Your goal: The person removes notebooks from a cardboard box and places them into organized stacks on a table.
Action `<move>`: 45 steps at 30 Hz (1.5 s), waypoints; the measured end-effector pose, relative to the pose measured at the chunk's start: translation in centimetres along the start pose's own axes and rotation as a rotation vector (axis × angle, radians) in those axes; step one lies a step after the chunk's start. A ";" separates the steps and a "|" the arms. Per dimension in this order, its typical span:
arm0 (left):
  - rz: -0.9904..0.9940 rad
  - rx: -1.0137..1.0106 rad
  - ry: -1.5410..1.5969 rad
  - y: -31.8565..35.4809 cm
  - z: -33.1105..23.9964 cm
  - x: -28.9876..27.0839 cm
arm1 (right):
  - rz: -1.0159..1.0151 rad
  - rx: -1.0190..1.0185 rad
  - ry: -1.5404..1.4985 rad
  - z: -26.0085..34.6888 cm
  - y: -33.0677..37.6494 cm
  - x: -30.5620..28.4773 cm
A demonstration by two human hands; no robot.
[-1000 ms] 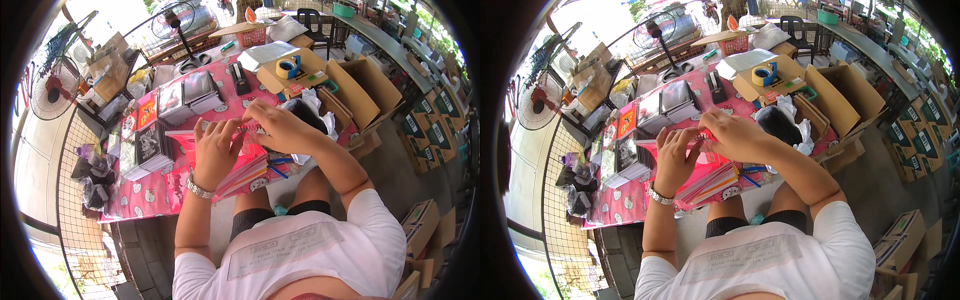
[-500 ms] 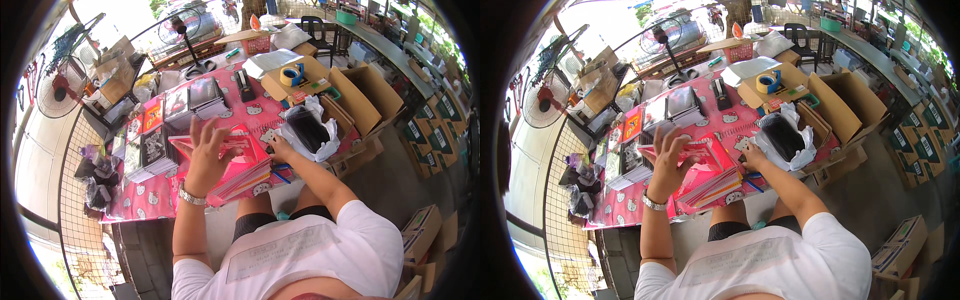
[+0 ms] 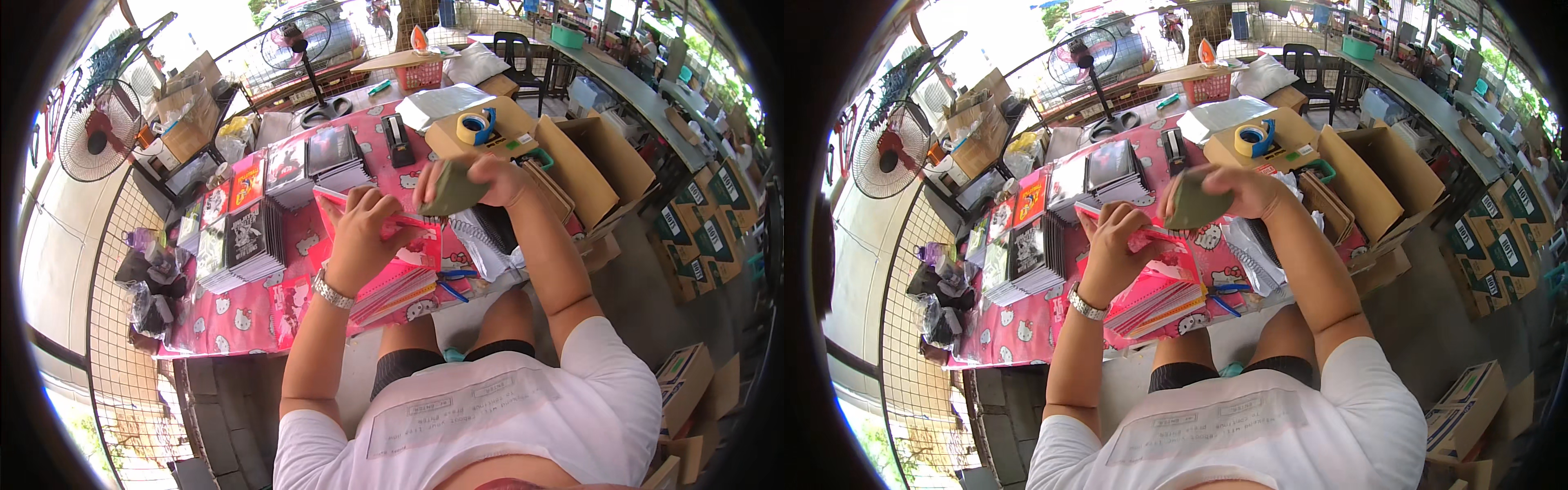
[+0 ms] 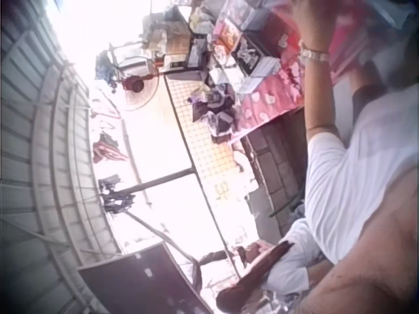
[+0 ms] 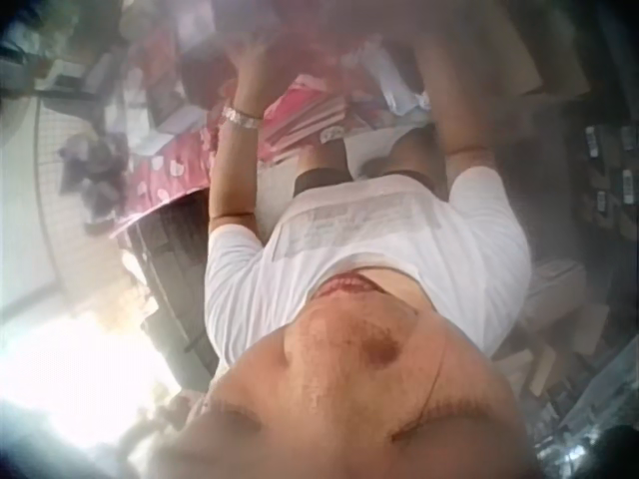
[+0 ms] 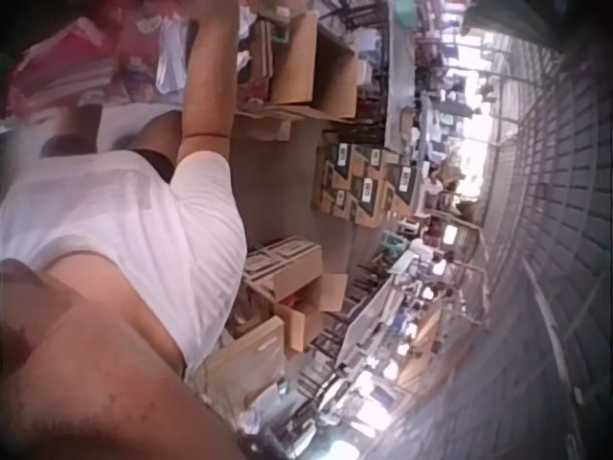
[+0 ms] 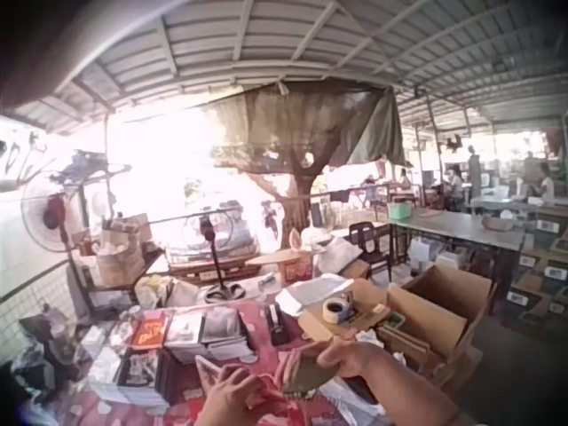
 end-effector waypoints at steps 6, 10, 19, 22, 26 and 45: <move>-0.009 -0.034 -0.027 0.0 0.0 -0.3 | 0.073 0.034 0.198 -0.4 -0.2 0.7; 0.007 -0.032 0.013 0.2 -0.1 -0.5 | -0.095 0.246 0.576 -2.2 0.1 -1.8; 0.032 -0.062 0.062 0.3 -0.2 -0.6 | 0.032 0.186 0.322 -1.7 -0.9 0.5; 0.028 -0.082 0.091 0.5 0.0 -0.7 | -0.072 0.300 0.754 -3.0 -1.9 -1.6; 0.062 -0.133 0.118 0.5 0.7 -0.2 | -0.077 0.388 0.483 -4.0 -1.3 -2.9; 0.027 -0.195 -0.001 1.2 5.5 -2.9 | -0.080 0.287 0.402 -2.9 -5.0 -2.3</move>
Point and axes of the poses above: each hand's wrist, its own y-axis away from the middle knuckle, its own x-axis out of the palm, z = x × y, the point moved 9 cm from there along -y, towards the middle knuckle, and after that the axes turned 1 degree about x, right-handed, at the moved point
